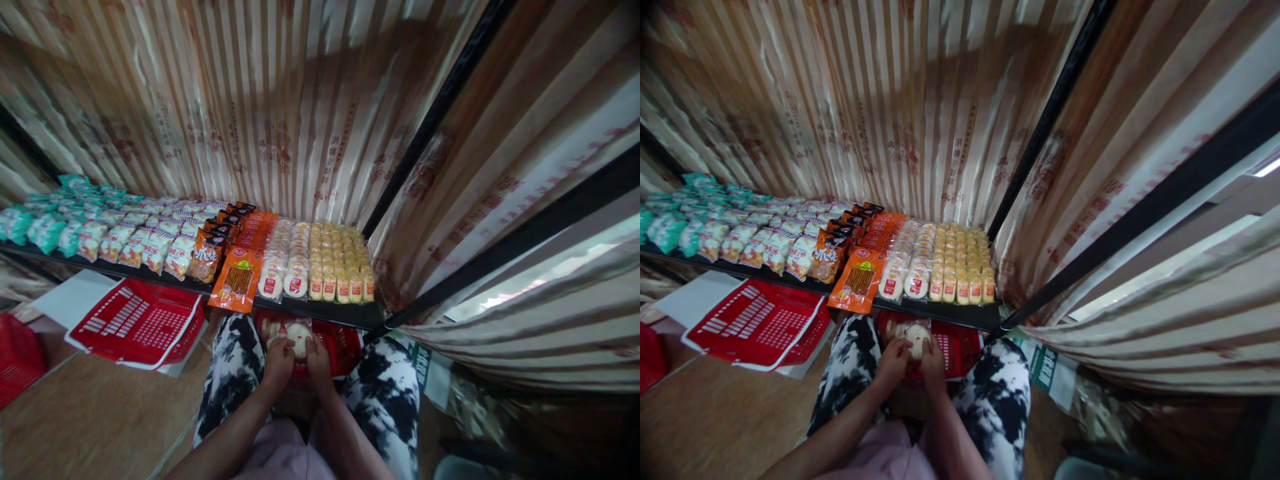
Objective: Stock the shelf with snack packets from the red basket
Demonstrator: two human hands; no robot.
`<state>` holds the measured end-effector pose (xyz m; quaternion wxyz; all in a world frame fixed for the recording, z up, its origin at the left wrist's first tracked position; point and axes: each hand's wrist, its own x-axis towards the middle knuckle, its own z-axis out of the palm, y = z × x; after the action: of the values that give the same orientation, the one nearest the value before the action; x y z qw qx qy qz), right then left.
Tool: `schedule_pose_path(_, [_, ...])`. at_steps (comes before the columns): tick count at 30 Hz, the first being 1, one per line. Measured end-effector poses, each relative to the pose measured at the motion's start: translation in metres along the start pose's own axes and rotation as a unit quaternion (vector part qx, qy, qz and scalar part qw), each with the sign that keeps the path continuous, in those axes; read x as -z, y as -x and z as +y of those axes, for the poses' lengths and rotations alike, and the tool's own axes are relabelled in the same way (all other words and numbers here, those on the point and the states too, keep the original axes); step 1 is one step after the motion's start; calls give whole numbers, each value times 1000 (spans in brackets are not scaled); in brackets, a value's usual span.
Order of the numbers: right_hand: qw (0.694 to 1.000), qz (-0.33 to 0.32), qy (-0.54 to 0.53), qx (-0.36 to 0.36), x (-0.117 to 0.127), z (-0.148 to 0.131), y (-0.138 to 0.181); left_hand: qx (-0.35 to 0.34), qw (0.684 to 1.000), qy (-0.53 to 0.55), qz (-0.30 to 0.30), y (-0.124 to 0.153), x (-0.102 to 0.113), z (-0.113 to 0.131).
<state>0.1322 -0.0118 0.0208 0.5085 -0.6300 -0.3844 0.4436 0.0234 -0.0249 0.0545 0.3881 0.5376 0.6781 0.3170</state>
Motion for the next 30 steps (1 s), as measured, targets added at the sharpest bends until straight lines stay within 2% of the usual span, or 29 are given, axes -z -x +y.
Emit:
schedule_pose_path(10, [996,12,-81,-42,1,-6,1,-51,998,6,21,7,4,12])
schedule_pose_path(16, [993,8,-100,-54,2,-10,4,-75,995,30,60,11,5,10])
schedule_pose_path(20, [995,-2,-95,-35,2,-14,9,-88,993,46,66,12,5,5])
schedule_pose_path(26, [994,-13,-91,-53,1,-10,9,-90,991,60,84,14,7,2])
schedule_pose_path(30, [996,-15,-71,-42,2,-18,13,-88,990,60,95,15,9,4])
